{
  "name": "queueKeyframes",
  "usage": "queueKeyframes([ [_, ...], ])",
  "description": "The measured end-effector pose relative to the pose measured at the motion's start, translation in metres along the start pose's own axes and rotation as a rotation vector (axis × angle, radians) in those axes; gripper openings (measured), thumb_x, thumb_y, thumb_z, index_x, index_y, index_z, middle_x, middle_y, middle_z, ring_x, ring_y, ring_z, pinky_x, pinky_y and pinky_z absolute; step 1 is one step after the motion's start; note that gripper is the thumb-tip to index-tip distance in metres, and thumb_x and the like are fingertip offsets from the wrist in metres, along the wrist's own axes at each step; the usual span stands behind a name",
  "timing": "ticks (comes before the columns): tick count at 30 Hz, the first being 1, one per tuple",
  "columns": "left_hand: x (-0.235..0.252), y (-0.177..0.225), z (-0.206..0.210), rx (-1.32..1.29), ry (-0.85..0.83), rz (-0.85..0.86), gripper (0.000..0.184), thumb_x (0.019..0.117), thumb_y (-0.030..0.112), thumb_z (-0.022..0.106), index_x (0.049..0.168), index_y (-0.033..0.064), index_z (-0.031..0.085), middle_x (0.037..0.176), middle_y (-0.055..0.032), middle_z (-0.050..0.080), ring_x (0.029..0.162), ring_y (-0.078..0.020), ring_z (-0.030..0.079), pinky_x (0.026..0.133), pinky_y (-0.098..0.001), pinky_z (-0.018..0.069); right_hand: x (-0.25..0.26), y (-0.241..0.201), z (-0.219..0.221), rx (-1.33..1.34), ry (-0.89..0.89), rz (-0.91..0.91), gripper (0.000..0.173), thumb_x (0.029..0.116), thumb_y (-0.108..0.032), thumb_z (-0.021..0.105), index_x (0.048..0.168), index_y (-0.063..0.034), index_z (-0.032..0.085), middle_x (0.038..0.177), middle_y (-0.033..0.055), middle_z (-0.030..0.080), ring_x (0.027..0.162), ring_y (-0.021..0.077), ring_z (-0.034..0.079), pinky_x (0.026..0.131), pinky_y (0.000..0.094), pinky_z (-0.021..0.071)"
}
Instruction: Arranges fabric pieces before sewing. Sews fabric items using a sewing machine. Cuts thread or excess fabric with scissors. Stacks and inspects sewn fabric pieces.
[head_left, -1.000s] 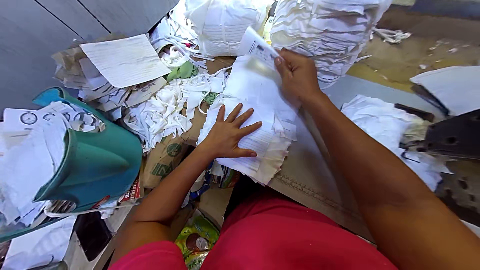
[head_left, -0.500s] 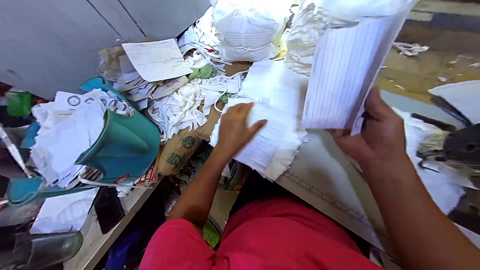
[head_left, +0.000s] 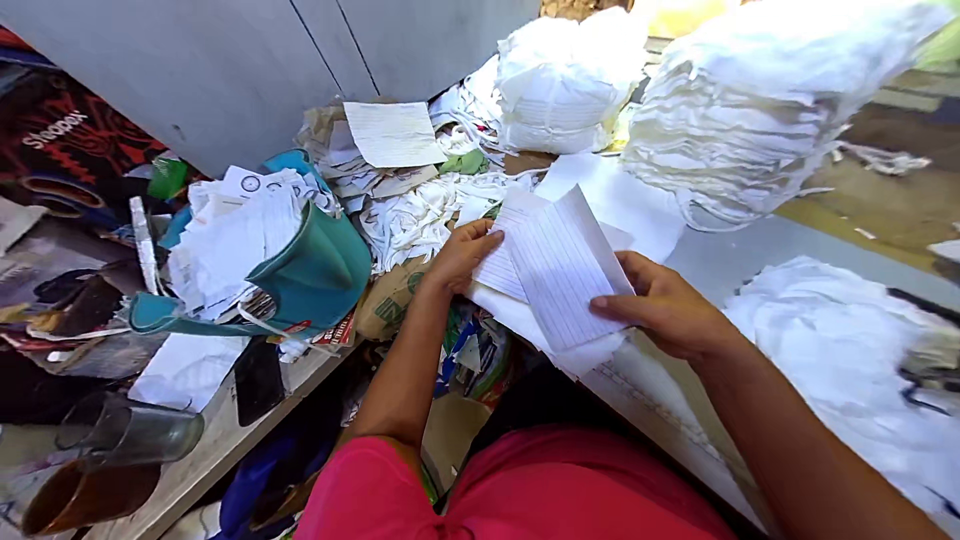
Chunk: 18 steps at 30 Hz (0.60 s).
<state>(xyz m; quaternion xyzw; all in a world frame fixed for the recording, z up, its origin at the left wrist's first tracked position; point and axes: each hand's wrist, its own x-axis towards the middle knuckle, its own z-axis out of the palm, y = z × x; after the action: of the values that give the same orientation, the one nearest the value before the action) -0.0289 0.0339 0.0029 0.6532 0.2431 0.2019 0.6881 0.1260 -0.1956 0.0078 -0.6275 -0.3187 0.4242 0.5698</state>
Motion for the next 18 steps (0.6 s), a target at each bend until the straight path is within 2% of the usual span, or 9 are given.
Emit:
queueKeyframes([
  [2, -0.002, 0.009, 0.002, -0.138, -0.074, -0.045, 0.021, 0.1091, 0.009, 0.037, 0.113, 0.006, 0.058, 0.086, 0.0006, 0.069, 0.074, -0.0065, 0.069, 0.071, -0.0265, 0.0596, 0.0, -0.002, 0.003, -0.15, 0.046, -0.043, 0.037, 0.0934, -0.006, 0.064, 0.13, -0.0031, 0.059, 0.122, 0.0122, 0.065, 0.083, 0.0137, 0.072, 0.07, 0.0296, 0.0627],
  [4, -0.005, 0.015, 0.007, -0.122, -0.106, -0.017, 0.026, 0.1091, 0.011, 0.032, 0.116, 0.0073, 0.056, 0.087, 0.0012, 0.068, 0.075, -0.0052, 0.067, 0.07, -0.025, 0.0586, 0.003, -0.005, 0.003, -0.292, 0.008, -0.081, 0.032, 0.1033, -0.019, 0.057, 0.129, -0.0021, 0.062, 0.148, 0.0208, 0.043, 0.095, 0.0164, 0.071, 0.071, 0.0299, 0.0631],
  [6, -0.008, 0.02, 0.01, -0.003, -0.105, 0.052, 0.024, 0.1086, 0.013, 0.033, 0.111, 0.0088, 0.057, 0.082, 0.0031, 0.065, 0.07, -0.0022, 0.064, 0.065, -0.0219, 0.0555, 0.008, -0.001, 0.0, -0.525, 0.077, -0.233, 0.033, 0.1028, -0.033, 0.055, 0.116, -0.008, 0.073, 0.154, 0.023, 0.039, 0.115, 0.0157, 0.065, 0.085, 0.0312, 0.0602],
  [7, -0.009, 0.021, 0.008, 0.04, -0.121, 0.094, 0.024, 0.1076, 0.012, 0.034, 0.11, 0.0082, 0.058, 0.081, 0.0039, 0.064, 0.069, -0.0009, 0.062, 0.063, -0.0203, 0.0535, 0.012, 0.002, -0.003, -0.648, 0.12, -0.342, 0.038, 0.1012, -0.038, 0.055, 0.111, -0.0097, 0.077, 0.162, 0.0254, 0.031, 0.136, 0.0272, 0.051, 0.103, 0.0461, 0.0508],
  [10, -0.002, 0.028, -0.005, 0.123, -0.183, 0.172, 0.02, 0.1056, 0.007, 0.04, 0.106, 0.0062, 0.06, 0.081, 0.0043, 0.065, 0.071, -0.0003, 0.062, 0.067, -0.02, 0.0543, 0.024, -0.003, -0.013, -0.913, 0.244, -0.634, 0.042, 0.0974, -0.045, 0.058, 0.094, -0.0102, 0.081, 0.165, 0.0283, 0.027, 0.148, 0.0573, 0.025, 0.104, 0.0819, 0.0235],
  [11, -0.003, 0.031, -0.008, 0.137, -0.192, 0.19, 0.02, 0.1059, 0.007, 0.041, 0.105, 0.0058, 0.061, 0.081, 0.0045, 0.065, 0.07, -0.0002, 0.063, 0.067, -0.0199, 0.0547, 0.025, -0.009, -0.014, -0.933, 0.238, -0.679, 0.038, 0.0961, -0.041, 0.061, 0.092, -0.0097, 0.081, 0.161, 0.0263, 0.038, 0.147, 0.0563, 0.028, 0.105, 0.0812, 0.0225],
  [13, -0.006, 0.032, -0.014, 0.042, -0.239, 0.254, 0.024, 0.107, 0.015, 0.04, 0.107, 0.0076, 0.063, 0.084, 0.0054, 0.069, 0.073, -0.0002, 0.066, 0.068, -0.0204, 0.0567, 0.026, -0.021, -0.008, -0.889, 0.229, -0.707, 0.025, 0.0935, -0.028, 0.067, 0.095, -0.0063, 0.08, 0.126, 0.0173, 0.07, 0.118, 0.0378, 0.064, 0.093, 0.0643, 0.0478],
  [16, -0.012, 0.025, -0.015, -0.335, -0.4, 0.368, 0.074, 0.0928, 0.07, 0.054, 0.144, 0.0171, 0.055, 0.123, 0.0017, 0.072, 0.103, -0.009, 0.071, 0.086, -0.0305, 0.0603, 0.031, -0.03, 0.01, -0.582, 0.342, -0.614, 0.027, 0.0921, -0.014, 0.072, 0.116, -0.0009, 0.069, 0.094, 0.0095, 0.072, 0.081, 0.012, 0.068, 0.076, 0.0352, 0.0575],
  [18, -0.015, 0.023, -0.006, -0.325, -0.331, 0.401, 0.081, 0.0846, 0.063, 0.072, 0.147, 0.0196, 0.044, 0.126, 0.0039, 0.069, 0.107, -0.0094, 0.07, 0.088, -0.0324, 0.06, 0.037, -0.031, 0.025, -0.402, 0.453, -0.604, 0.05, 0.0886, -0.01, 0.075, 0.134, -0.002, 0.057, 0.088, 0.0025, 0.067, 0.073, 0.0021, 0.063, 0.069, 0.0217, 0.0548],
])
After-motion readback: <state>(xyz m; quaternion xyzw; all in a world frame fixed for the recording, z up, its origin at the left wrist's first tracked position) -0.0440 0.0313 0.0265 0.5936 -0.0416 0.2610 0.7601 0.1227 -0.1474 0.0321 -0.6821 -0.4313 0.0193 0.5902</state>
